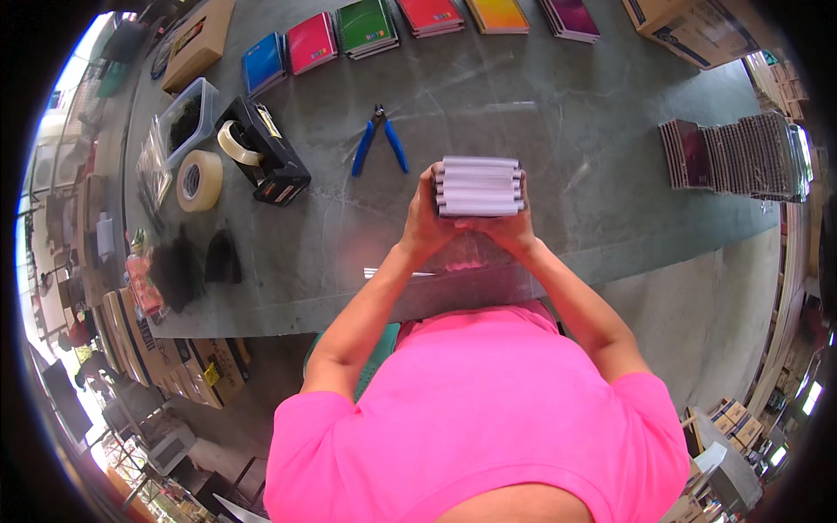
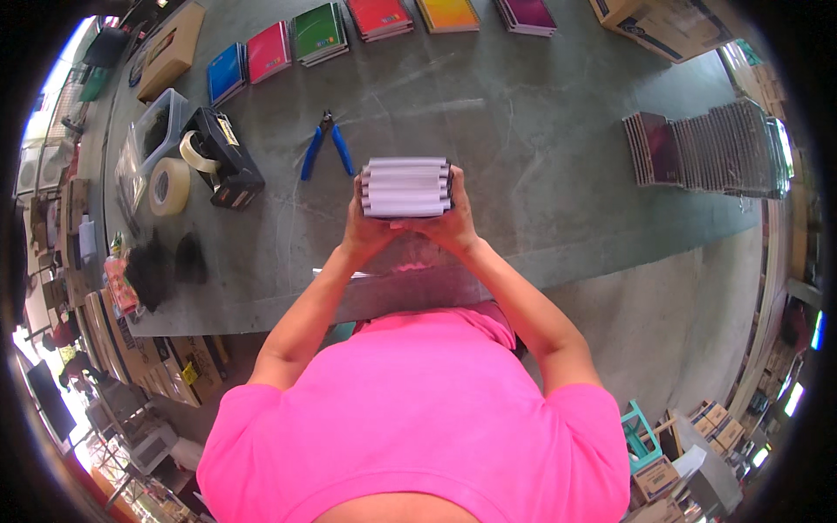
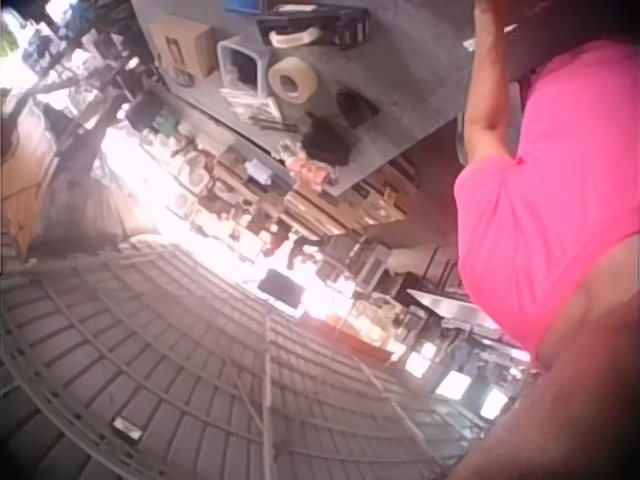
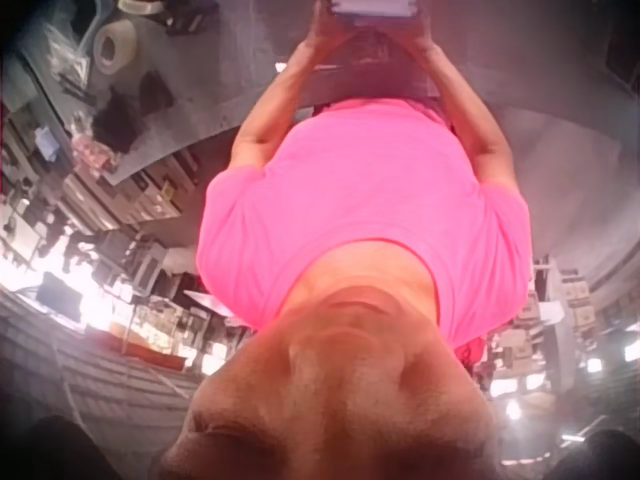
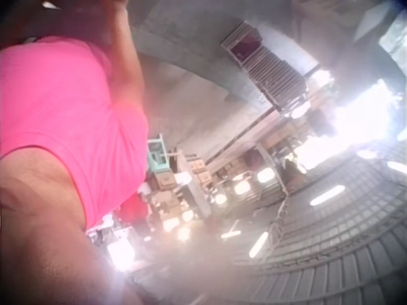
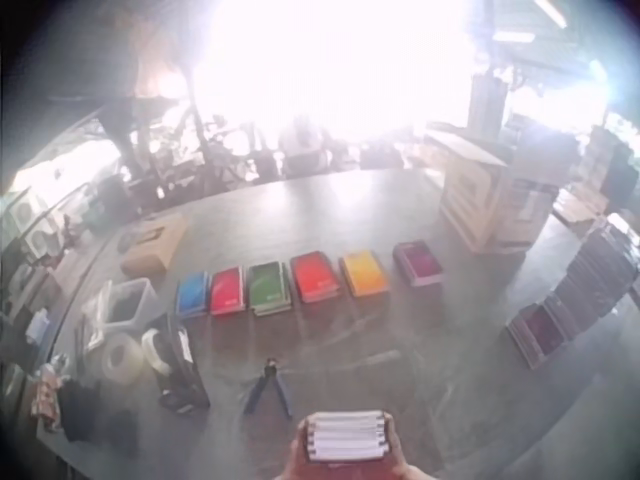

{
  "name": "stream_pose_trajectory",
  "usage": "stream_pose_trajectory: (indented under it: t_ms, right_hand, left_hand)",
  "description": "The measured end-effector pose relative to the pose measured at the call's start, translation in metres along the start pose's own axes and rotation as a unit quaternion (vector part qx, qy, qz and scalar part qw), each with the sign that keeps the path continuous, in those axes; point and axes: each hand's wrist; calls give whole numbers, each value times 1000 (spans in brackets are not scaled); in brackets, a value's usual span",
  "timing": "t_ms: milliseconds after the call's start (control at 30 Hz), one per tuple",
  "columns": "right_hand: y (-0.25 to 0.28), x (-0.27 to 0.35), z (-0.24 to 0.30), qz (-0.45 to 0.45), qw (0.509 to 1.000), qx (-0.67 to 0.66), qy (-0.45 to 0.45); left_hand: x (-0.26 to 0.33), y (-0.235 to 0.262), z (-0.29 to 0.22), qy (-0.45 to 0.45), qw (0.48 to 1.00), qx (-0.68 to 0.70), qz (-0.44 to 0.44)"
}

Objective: The person gathers notebooks of different colors, stacks them together, and places the stack into a plastic bag. They سپس close the bag by hand.

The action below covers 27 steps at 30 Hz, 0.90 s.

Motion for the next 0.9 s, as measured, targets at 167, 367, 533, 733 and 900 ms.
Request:
stream_pose_trajectory:
  t_ms: [167, 367, 533, 733, 900]
  right_hand:
    - [26, -46, 57, 76, 973, 23, -215]
    - [32, -59, 32, 210, 902, 185, -330]
    - [53, -32, 19, -17, 937, 334, -99]
    - [72, 2, -11, -88, 862, 499, 28]
    - [86, -13, 6, -59, 962, 210, -162]
  left_hand:
    - [-42, 44, -46, 304, 947, 48, 93]
    - [-41, 34, -18, 437, 887, 33, 144]
    - [-39, 33, -19, 446, 885, 34, 131]
    - [-47, 37, -31, 453, 873, -28, 178]
    - [-48, 38, -33, 436, 877, -81, 185]
Point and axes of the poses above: each hand's wrist, its own x-axis away from the middle knuckle, its own y-axis out of the back of the hand, z = x × y, and after that the axes turned 6 degrees about z, right-handed
